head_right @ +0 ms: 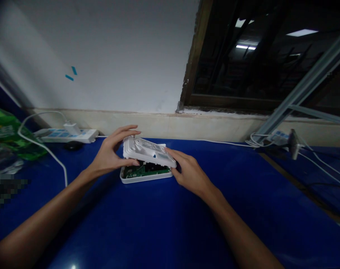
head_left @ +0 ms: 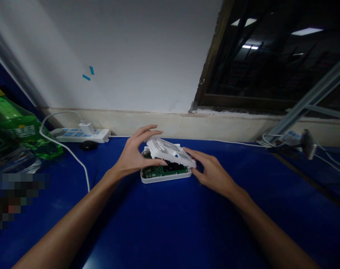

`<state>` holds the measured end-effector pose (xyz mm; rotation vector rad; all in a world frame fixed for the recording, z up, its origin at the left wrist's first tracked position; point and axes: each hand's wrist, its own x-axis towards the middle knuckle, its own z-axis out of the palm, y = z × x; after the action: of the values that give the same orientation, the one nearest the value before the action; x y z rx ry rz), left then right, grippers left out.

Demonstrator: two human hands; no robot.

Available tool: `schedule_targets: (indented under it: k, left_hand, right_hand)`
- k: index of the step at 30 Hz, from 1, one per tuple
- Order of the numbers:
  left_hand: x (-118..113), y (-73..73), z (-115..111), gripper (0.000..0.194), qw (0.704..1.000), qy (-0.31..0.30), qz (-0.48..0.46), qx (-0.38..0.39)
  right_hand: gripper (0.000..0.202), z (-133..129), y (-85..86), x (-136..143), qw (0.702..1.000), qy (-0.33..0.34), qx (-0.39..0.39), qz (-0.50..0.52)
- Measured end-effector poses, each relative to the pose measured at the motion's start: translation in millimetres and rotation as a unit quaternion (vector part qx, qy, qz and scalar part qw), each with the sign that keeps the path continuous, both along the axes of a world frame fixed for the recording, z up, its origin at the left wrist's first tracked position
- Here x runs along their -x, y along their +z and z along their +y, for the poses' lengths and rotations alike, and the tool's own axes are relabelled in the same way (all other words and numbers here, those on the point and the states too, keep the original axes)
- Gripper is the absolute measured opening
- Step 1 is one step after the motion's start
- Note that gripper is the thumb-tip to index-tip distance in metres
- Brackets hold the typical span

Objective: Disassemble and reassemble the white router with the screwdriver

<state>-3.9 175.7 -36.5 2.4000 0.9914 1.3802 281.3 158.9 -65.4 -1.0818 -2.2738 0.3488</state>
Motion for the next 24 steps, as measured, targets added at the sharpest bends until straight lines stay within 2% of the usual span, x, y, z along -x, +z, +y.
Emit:
schedule_targets:
  k: [6, 10, 12, 15, 17, 19, 21, 24]
  left_hand:
    - [-6, -12.1, 7, 0.064, 0.989, -0.006, -0.137, 0.051]
    - [-12, -15.0, 4, 0.054, 0.984, 0.009, -0.166, 0.058]
    - [-15, -13.8, 1, 0.067, 0.989, -0.002, -0.133, 0.060]
    - [-19, -14.0, -2, 0.113, 0.994, -0.019, -0.079, 0.075]
    - [-21, -17.0, -3, 0.127, 0.993, 0.015, -0.047, 0.104]
    - [-21, -21.3, -4, 0.115, 0.988, 0.073, 0.022, 0.134]
    - [-21, -25.6, -6, 0.098, 0.977, 0.112, 0.134, 0.126]
    - [-24, -30.4, -9, 0.092, 0.953, 0.108, 0.274, 0.076]
  right_hand:
    - [0.069, -3, -6.0, 13, 0.999, 0.017, 0.032, 0.023]
    - [0.068, -4, -5.1, 15, 0.996, 0.014, 0.046, 0.069]
    - [0.059, -2, -5.9, 15, 0.995, -0.015, 0.051, 0.079]
    - [0.046, 5, -10.4, 13, 0.990, -0.064, 0.068, 0.102]
    - [0.041, 11, -15.0, 10, 0.980, -0.089, 0.094, 0.150]
    - [0.041, 17, -19.5, 8, 0.965, -0.100, 0.130, 0.206]
    - [0.044, 22, -22.8, 6, 0.945, -0.101, 0.167, 0.262]
    - [0.046, 25, -25.0, 7, 0.908, -0.079, 0.210, 0.354]
